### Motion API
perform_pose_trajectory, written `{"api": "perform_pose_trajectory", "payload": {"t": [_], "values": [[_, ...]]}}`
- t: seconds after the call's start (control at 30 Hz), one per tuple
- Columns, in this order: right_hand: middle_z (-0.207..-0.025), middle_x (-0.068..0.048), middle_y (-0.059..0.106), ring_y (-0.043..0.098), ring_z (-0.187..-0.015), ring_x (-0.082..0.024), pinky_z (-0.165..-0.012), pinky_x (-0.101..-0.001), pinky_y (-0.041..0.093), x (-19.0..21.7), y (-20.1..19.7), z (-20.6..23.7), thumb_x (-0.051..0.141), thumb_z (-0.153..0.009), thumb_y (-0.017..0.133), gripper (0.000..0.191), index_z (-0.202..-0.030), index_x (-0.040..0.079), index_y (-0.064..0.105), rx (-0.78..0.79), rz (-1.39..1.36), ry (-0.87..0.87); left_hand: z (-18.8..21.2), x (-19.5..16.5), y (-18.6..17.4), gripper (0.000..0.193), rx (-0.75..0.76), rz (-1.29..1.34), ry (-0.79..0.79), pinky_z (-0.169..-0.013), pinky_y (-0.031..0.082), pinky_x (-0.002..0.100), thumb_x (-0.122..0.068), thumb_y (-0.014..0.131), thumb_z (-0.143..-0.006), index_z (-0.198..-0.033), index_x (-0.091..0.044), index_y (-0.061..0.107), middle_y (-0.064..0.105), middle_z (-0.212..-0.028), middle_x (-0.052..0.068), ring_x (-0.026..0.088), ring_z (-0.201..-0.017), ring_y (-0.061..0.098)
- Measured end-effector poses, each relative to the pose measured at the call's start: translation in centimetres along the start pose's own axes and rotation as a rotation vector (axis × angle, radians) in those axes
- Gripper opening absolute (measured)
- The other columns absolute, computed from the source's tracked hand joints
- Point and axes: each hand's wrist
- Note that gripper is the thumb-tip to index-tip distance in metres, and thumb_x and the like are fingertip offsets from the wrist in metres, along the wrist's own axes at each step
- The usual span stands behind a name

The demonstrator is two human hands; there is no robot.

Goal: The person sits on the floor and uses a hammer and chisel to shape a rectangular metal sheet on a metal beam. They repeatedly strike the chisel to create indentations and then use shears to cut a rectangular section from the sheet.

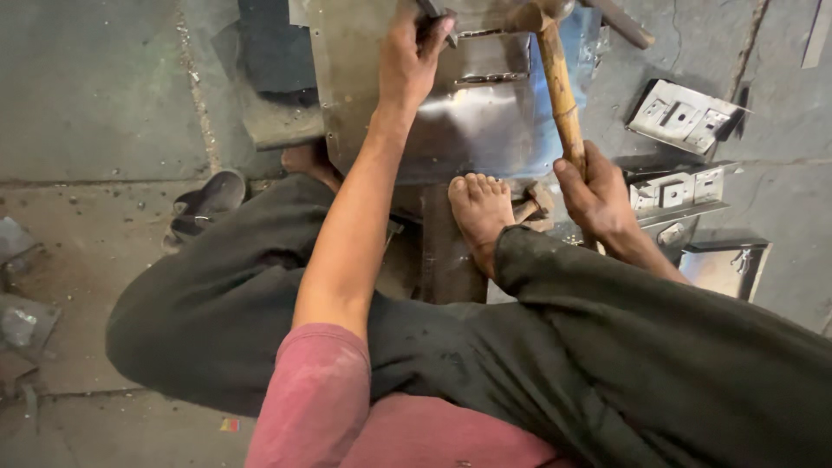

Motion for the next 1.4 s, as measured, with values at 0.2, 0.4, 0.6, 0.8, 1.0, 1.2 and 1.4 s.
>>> {"api": "perform_pose_trajectory", "payload": {"t": [0.2,0.4,0.6,0.8,1.0,1.2,1.4], "values": [[-0.068,0.001,0.050,0.045,-0.050,-0.010,-0.040,-0.0286,0.040,4.1,-5.9,2.0,0.017,-0.107,0.053,0.013,-0.102,0.005,0.049,0.076,-0.049,-0.260,0.0,0.2,0.0,0.023,0.011,0.024,0.100,-0.073,0.061,0.029,-0.017,0.075,-0.099,-0.112,-0.002,0.062,0.080,-0.092,0.009,0.015,-0.082,0.079],[-0.070,-0.001,0.052,0.049,-0.059,-0.016,-0.050,-0.0341,0.041,7.1,-10.4,0.6,0.023,-0.112,0.051,0.028,-0.090,0.004,0.052,0.189,0.443,-0.666,0.8,1.3,0.7,0.028,0.077,-0.033,0.200,-0.075,0.062,0.035,-0.020,0.078,-0.100,-0.115,-0.002,0.062,0.077,-0.095,0.014,0.023,-0.088,0.080],[-0.056,0.003,0.052,0.046,-0.043,-0.013,-0.038,-0.0352,0.041,8.9,-7.3,-1.5,0.031,-0.106,0.054,0.017,-0.102,0.016,0.059,0.054,0.580,-0.212,0.2,1.1,0.4,0.032,0.003,-0.303,0.386,-0.070,0.056,0.042,-0.020,0.080,-0.095,-0.115,-0.001,0.065,0.073,-0.095,0.020,0.037,-0.085,0.071],[-0.067,0.000,0.057,0.056,-0.054,-0.008,-0.052,-0.0250,0.040,11.0,-10.3,3.3,0.044,-0.115,0.038,0.048,-0.089,0.005,0.049,0.079,0.105,-0.693,0.7,0.4,0.3,0.030,0.056,-0.072,0.273,-0.074,0.061,0.039,-0.021,0.077,-0.100,-0.118,-0.004,0.060,0.075,-0.098,0.015,0.032,-0.089,0.078],[-0.066,-0.005,0.053,0.046,-0.052,-0.017,-0.045,-0.0348,0.041,10.4,-5.6,-0.1,0.030,-0.109,0.050,0.031,-0.102,0.002,0.058,0.089,0.520,-0.338,1.1,-0.4,0.2,0.032,0.028,-0.222,0.395,-0.073,0.058,0.041,-0.019,0.079,-0.097,-0.121,-0.005,0.062,0.074,-0.096,0.016,0.036,-0.088,0.074],[-0.060,0.004,0.048,0.043,-0.047,-0.013,-0.047,-0.0317,0.045,13.2,-8.0,4.3,0.036,-0.112,0.042,0.034,-0.091,0.011,0.053,0.100,-0.052,-0.578,1.3,0.1,0.1,0.033,0.040,-0.069,0.295,-0.075,0.061,0.039,-0.021,0.078,-0.098,-0.121,-0.006,0.060,0.074,-0.100,0.016,0.033,-0.090,0.079],[-0.064,-0.004,0.057,0.050,-0.049,-0.015,-0.043,-0.0334,0.041,11.5,-4.9,0.7,0.022,-0.105,0.057,0.022,-0.104,0.000,0.059,0.076,0.655,-0.442,1.3,0.0,0.0,0.038,0.033,-0.263,0.406,-0.073,0.057,0.043,-0.021,0.081,-0.096,-0.124,-0.005,0.062,0.072,-0.099,0.017,0.037,-0.087,0.073]]}}
Point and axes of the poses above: each hand's wrist, its own z-axis away from the middle knuckle, its own y-axis out of the palm, x = y × z
